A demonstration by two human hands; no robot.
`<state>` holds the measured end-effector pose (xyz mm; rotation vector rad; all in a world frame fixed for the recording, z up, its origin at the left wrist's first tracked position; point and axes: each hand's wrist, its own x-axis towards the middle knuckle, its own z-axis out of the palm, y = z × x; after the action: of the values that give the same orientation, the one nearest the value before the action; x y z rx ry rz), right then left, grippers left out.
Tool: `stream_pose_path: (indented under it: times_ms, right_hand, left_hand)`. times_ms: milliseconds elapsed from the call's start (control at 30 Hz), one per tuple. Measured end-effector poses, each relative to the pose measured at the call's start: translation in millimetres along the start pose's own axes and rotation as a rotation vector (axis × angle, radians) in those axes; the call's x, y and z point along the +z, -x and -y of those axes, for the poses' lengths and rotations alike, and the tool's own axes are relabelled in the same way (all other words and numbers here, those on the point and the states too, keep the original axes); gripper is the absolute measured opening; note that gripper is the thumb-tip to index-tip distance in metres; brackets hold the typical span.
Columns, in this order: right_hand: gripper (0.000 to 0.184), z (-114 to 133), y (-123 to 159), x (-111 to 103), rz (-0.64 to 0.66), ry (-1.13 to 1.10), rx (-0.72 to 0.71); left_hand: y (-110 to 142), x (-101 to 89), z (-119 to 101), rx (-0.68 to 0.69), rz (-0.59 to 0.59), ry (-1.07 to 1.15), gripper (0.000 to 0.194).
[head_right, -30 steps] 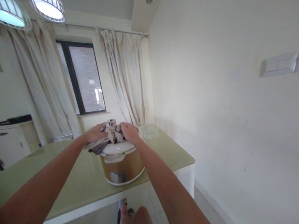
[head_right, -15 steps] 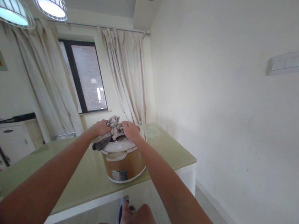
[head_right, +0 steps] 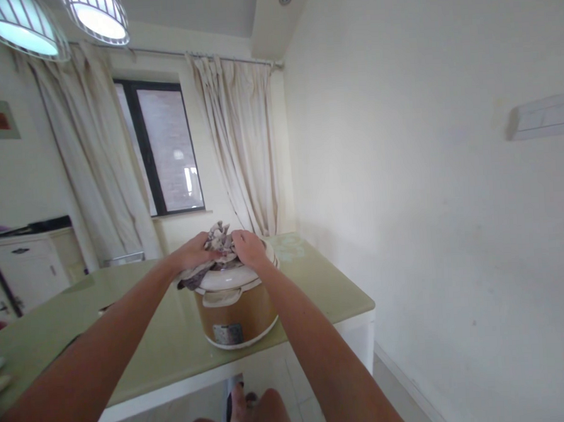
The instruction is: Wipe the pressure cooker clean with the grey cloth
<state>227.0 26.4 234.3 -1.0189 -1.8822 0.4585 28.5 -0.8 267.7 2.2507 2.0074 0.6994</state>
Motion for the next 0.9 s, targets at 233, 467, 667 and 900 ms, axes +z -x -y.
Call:
stream_pose_path:
  times_ms: [233, 467, 667, 900]
  right_hand:
    - [0.048, -1.3, 1.7, 0.6, -0.001, 0.016, -0.003]
    - [0.048, 4.1, 4.3, 0.8, -0.001, 0.04, 0.043]
    - [0.05, 4.9, 5.5, 0.3, 0.001, 0.052, 0.047]
    - [0.046, 2.6, 5.8, 1.5, -0.014, 0.07, -0.001]
  left_hand:
    - [-10.7, -11.5, -0.5, 0.007, 0.041, -0.135, 0.046]
    - [-27.4, -12.5, -2.7, -0.085, 0.035, -0.268, 0.05]
    - [-35.3, -2.8, -2.9, -0.199, -0.026, -0.288, 0.058]
    - [-31.1, 2.7, -1.9, -0.241, -0.077, -0.233, 0.061]
